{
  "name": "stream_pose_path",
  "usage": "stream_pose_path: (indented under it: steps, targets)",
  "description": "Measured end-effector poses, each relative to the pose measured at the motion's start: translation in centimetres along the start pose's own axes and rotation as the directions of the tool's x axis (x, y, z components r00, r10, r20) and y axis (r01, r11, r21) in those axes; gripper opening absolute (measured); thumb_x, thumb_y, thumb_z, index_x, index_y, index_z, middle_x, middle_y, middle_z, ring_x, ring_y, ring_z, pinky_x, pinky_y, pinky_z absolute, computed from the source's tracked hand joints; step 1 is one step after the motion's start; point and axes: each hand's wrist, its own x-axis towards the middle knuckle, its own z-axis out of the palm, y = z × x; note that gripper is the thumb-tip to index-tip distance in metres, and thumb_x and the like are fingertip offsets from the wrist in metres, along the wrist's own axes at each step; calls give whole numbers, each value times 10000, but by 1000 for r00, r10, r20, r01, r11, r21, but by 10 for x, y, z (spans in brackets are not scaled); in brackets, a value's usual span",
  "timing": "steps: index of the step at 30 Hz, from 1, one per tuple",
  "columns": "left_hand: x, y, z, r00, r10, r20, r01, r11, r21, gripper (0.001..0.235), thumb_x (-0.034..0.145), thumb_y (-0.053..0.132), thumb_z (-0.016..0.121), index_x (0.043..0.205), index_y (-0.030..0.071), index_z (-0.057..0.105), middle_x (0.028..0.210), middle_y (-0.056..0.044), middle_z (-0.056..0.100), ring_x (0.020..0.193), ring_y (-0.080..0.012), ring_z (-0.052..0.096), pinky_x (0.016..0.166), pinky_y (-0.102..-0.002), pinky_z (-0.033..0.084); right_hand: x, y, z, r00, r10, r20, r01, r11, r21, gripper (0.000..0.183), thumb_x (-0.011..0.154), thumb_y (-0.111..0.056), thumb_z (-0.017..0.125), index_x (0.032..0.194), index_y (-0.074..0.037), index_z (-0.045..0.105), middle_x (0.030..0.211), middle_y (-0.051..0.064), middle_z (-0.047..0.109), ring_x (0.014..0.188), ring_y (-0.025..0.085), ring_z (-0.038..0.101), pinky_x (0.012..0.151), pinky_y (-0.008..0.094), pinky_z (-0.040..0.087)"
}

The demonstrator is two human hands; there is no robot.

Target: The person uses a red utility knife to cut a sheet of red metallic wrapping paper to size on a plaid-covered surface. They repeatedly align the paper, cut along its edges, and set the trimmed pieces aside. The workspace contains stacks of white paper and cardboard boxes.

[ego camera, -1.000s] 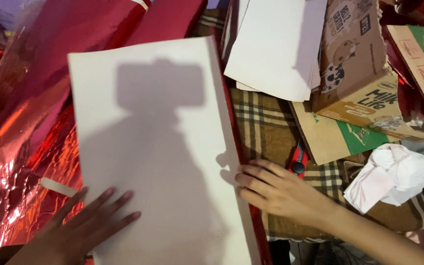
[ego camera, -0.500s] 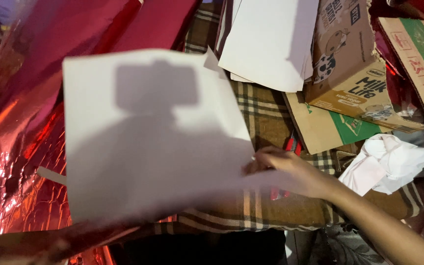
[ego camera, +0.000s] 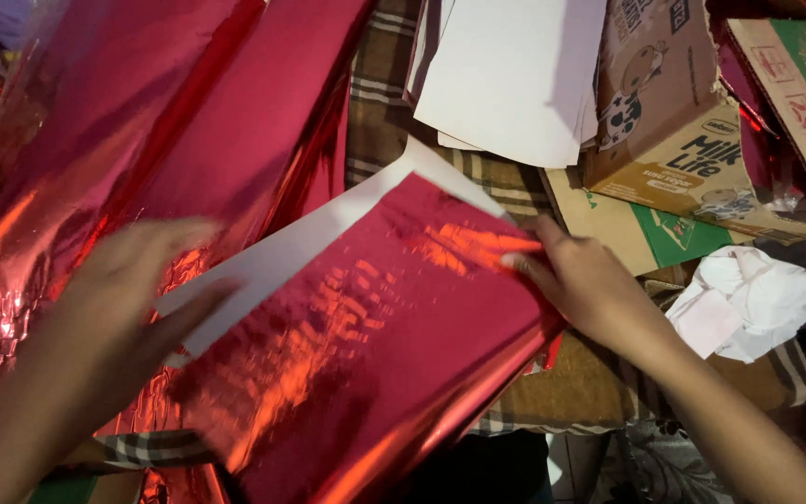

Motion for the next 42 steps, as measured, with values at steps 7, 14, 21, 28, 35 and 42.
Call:
stream_pose_path:
  steps: [7,14,21,28,35,42]
  targets:
    - [92,34,85,928,311,205,-256,932,-257,764,846,236,822,1477,36,441,1326,-256,559,1282,-446,531,1083,-526,407,20,21,35,924,-120,-364,-68,883,-464,484,946,-545,609,1227,-157,541,1002,122,684,996,332,700,936,459,487]
    - [112,27,114,903,48,426,84,955,-286,1081,650,417,936,1467,57,325,1455,-198,424,1300,-332,488,979,-466,499,-37,-26,21,898,-319,-304,303,948,-101,255,985,-328,574,1115,-120,643,975,117,697,907,350,637,839,480,443]
    - [92,10,89,860,-46,508,221,932,-289,564,769,431,818,1186,88,656,904,-101,700,754,-217,651,668,-363,489,-59,-42,95,876,-458,-153,381,851,-362,902,894,-773,538,1596,-246,331,1504,244,400,1187,428,520,956,523,434]
    - [45,10,39,694,-304,652,669,607,-429,593,822,86,743,1387,14,579,1026,-186,787,894,-315,786,883,-405,635,-28,-25,76,728,-679,-96,560,669,-489,885,928,-725,516,1640,-286,228,1692,106,155,1538,249,148,1234,464,34]
    - [7,-6,82,904,-256,344,406,766,-498,382,762,296,814,1062,61,786,934,-32,851,812,-138,825,780,-244,662,-31,-14,71,799,-598,-61,558,776,-294,838,927,-640,558,1618,-250,287,1653,131,240,1493,282,249,1215,482,37]
    - [17,-1,95,903,-257,344,417,719,-556,543,741,310,807,1225,78,721,979,-66,836,882,-143,808,819,-275,662,-31,-8,60,820,-567,-78,528,801,-282,826,896,-622,601,1594,-272,334,1620,128,312,1520,242,219,1224,484,49]
